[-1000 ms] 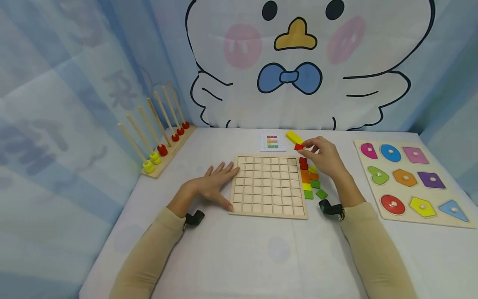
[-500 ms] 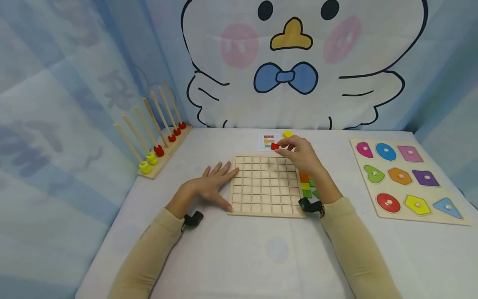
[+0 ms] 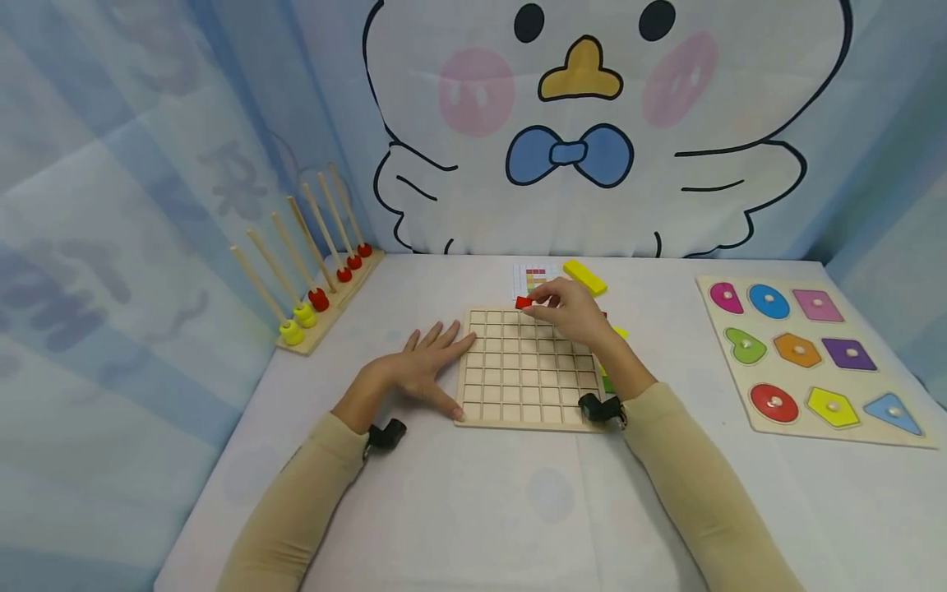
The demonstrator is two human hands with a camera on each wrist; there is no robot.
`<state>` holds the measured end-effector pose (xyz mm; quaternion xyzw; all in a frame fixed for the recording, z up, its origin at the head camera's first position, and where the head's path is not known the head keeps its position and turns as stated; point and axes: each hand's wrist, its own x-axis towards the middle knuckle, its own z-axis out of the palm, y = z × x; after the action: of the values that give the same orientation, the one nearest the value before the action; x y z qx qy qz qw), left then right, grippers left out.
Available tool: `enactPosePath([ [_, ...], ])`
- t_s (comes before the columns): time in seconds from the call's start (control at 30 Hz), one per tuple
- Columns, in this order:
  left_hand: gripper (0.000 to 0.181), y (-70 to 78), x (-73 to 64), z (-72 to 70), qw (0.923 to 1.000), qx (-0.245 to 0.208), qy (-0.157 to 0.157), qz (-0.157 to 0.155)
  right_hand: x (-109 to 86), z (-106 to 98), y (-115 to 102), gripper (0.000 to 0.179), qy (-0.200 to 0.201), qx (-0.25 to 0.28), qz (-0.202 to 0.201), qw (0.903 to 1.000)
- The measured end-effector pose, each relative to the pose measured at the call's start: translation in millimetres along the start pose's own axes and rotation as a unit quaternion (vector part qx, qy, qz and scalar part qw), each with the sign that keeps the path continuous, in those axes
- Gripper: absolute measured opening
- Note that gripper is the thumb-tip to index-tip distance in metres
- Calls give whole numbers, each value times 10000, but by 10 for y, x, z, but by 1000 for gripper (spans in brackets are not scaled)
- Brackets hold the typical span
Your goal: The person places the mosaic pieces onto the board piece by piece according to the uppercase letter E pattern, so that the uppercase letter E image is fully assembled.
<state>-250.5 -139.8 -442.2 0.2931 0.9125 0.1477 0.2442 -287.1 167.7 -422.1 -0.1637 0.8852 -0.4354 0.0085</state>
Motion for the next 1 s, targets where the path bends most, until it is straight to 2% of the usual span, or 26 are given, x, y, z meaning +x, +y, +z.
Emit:
enactPosePath([
  [0.23, 133, 8, -18, 6, 10000, 74, -42, -29, 62, 172, 3, 29, -590, -195, 233, 9978],
  [0.47, 132, 9, -15, 23, 10000, 51, -42, -11, 67, 241, 2, 24, -853, -634, 283, 9939],
  [0.8, 134, 5, 12, 13, 9999, 55, -86, -26, 98, 266, 10, 25, -1004, -1115, 81, 9886],
  [1.0, 134, -7, 30, 6, 9999, 111, -63, -48, 129, 275, -15, 23, -971, -1297, -219, 9865],
])
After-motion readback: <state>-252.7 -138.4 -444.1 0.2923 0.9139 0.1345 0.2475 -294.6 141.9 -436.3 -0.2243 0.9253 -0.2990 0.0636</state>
